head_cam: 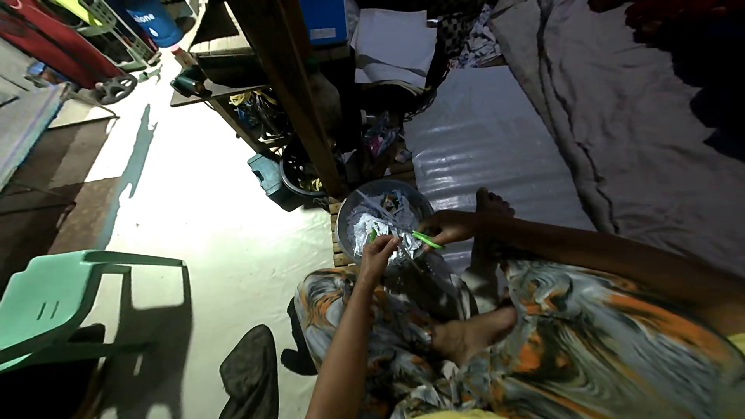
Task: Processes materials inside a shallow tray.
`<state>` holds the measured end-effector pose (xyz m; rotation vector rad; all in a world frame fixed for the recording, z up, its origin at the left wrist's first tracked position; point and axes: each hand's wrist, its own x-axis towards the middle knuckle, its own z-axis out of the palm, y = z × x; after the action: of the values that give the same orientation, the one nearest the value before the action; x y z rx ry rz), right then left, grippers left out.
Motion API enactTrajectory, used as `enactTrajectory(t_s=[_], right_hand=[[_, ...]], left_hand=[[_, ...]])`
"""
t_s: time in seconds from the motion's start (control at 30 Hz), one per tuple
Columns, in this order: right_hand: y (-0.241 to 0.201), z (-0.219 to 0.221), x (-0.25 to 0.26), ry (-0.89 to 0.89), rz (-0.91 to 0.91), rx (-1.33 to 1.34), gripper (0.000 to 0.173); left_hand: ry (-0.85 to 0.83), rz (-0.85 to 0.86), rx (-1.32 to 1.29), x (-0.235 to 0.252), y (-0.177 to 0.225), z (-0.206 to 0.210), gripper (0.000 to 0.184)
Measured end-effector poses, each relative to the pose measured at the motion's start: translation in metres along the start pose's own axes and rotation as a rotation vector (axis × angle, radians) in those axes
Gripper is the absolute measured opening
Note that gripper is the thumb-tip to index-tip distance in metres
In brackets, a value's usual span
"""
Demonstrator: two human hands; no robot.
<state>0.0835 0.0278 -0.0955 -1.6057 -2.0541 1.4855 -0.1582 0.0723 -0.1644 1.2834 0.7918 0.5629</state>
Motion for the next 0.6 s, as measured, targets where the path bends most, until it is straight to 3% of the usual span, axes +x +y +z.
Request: enactTrajectory(t_s=[0.2, 0.4, 0.6], right_hand=[[0.0074, -0.0024, 0.0006, 0.093, -0.046, -0.023, 0.029], [0.0037, 0.0010, 0.0001, -0.001, -0.018, -0.031, 0.034], [0.0093, -0.0010, 0.0023, 0.085, -0.025, -0.067, 0.027]], left_hand=[[0.005, -0.001, 0.009, 0.0006, -0.0004, -0.0008, 0.020], [0.001, 0.002, -0.012, 0.0020, -0.0028, -0.0013, 0.019], [0.015, 0.000, -0.005, 0.0019, -0.0020, -0.0026, 0.019]])
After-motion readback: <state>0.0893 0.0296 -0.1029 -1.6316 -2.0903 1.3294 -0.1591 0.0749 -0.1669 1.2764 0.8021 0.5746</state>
